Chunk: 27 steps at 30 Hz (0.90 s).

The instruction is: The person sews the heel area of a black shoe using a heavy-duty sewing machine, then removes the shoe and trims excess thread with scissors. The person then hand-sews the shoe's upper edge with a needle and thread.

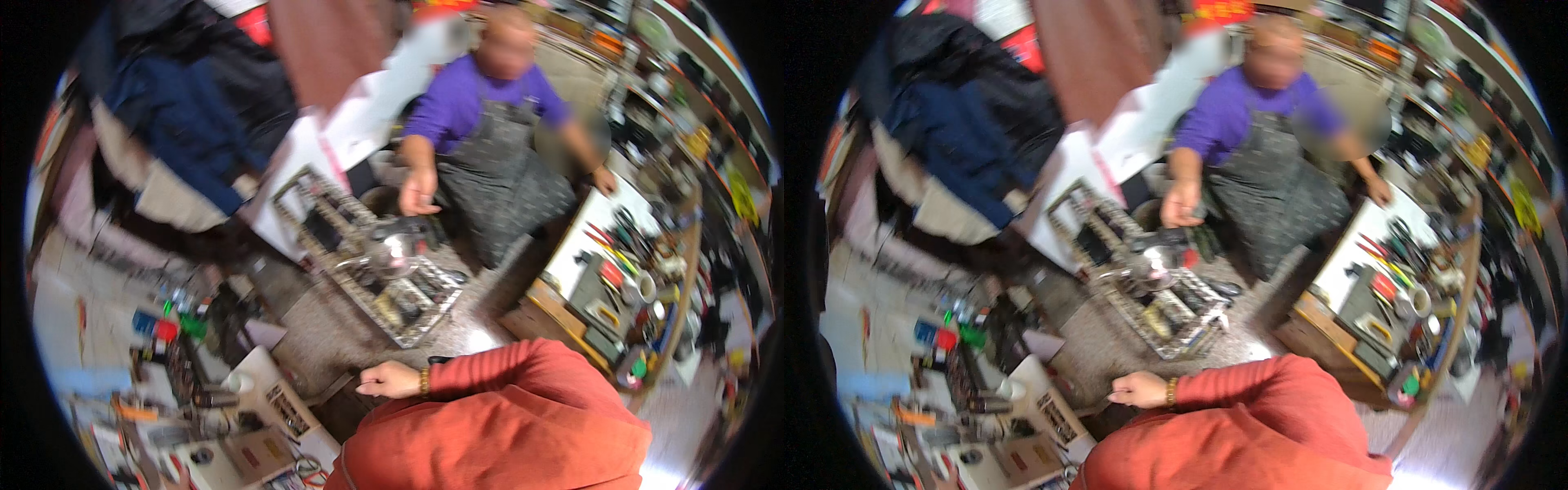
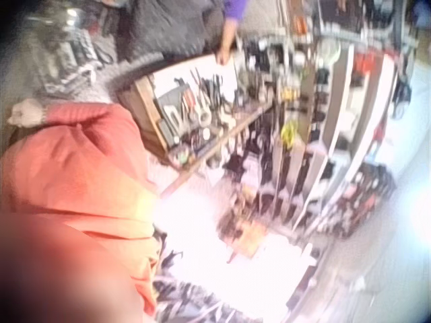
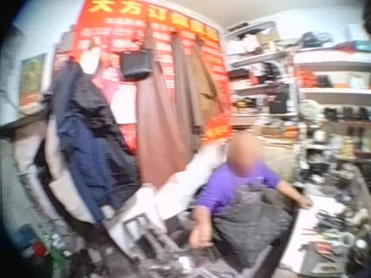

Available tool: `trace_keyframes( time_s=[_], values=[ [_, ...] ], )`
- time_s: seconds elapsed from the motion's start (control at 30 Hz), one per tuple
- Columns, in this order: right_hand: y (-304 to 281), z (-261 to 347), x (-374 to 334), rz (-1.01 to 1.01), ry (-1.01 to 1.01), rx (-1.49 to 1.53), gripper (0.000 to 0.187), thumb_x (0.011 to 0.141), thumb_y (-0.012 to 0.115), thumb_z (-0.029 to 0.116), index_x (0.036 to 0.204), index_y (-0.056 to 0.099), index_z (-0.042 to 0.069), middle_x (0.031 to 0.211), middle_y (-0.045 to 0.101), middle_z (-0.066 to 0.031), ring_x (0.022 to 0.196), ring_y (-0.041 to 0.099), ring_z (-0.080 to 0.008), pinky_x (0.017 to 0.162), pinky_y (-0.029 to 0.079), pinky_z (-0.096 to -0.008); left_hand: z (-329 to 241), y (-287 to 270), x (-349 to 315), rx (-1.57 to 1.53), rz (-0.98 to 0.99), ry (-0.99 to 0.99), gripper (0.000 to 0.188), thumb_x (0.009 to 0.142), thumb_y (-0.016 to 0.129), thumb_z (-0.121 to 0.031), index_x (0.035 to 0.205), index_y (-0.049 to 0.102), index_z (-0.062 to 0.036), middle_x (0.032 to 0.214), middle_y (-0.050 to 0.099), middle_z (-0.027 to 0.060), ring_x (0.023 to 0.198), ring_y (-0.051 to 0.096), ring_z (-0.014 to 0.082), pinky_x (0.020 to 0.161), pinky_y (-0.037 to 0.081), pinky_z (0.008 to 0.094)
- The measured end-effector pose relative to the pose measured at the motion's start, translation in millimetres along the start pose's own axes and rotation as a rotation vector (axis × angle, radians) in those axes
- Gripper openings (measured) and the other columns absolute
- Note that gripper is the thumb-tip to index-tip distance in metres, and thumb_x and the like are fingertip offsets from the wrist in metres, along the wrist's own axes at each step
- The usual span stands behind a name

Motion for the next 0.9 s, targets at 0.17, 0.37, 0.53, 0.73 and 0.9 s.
trace_keyframes(
  time_s=[0.17, 0.37, 0.53, 0.73, 0.9],
  values=[
    [31.4, -7.8, 19.7, 0.159, 0.178, 0.116, 0.035, 0.097, 0.060, 0.034, 0.079, 0.057, 0.004, 0.068, 0.056, 0.0001, 0.068, 0.049, -0.0077, 0.064, 0.044, -0.0280, 46.1, 11.8, 30.4, -0.298, -0.047, 0.005, 0.098, 0.070, 0.083, -0.021, 0.146, 0.028, 0.0061, 0.139, 0.045, 0.0242, 0.126, 0.047, 0.0312, 0.107, 0.036, 0.0370],
    [54.8, -2.7, 37.9, 0.301, 0.145, 0.092, 0.037, 0.097, 0.059, 0.036, 0.079, 0.055, 0.003, 0.068, 0.049, 0.0008, 0.068, 0.043, -0.0079, 0.063, 0.041, -0.0282, 42.7, 4.3, 22.5, -0.167, -0.156, -0.003, 0.100, 0.067, 0.083, -0.025, 0.146, 0.029, 0.0047, 0.131, 0.048, 0.0298, 0.121, 0.050, 0.0398, 0.103, 0.039, 0.0400],
    [68.7, 6.8, 50.6, 0.324, 0.036, 0.048, 0.044, 0.093, 0.057, 0.043, 0.076, 0.053, 0.003, 0.063, 0.048, -0.0144, 0.058, 0.044, -0.0221, 0.059, 0.042, -0.0388, 31.9, 0.3, 20.0, -0.117, -0.139, -0.037, 0.099, 0.067, 0.083, -0.025, 0.145, 0.030, 0.0042, 0.127, 0.050, 0.0300, 0.118, 0.052, 0.0399, 0.101, 0.040, 0.0410],
    [82.4, 4.2, 58.2, 0.443, -0.002, -0.001, 0.041, 0.096, 0.055, 0.040, 0.079, 0.055, 0.003, 0.067, 0.049, -0.0086, 0.064, 0.045, -0.0146, 0.063, 0.043, -0.0338, 45.2, 2.0, 21.8, -0.068, -0.143, -0.072, 0.098, 0.070, 0.080, -0.028, 0.147, 0.028, 0.0032, 0.137, 0.046, 0.0282, 0.124, 0.049, 0.0376, 0.105, 0.038, 0.0388],
    [75.4, 9.5, 59.8, 0.361, -0.075, -0.052, 0.040, 0.094, 0.057, 0.039, 0.075, 0.054, 0.005, 0.064, 0.051, -0.0149, 0.059, 0.047, -0.0268, 0.060, 0.042, -0.0401, 24.3, 5.8, 23.5, -0.212, -0.061, -0.036, 0.093, 0.074, 0.078, -0.018, 0.147, 0.027, 0.0048, 0.142, 0.043, 0.0237, 0.128, 0.046, 0.0310, 0.108, 0.033, 0.0364]
  ],
)
Point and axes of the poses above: each hand's wrist, its own x-axis towards the middle knuckle, its own y-axis out of the palm, z = x × y, the point moved 7 cm from there along x, towards the middle knuckle
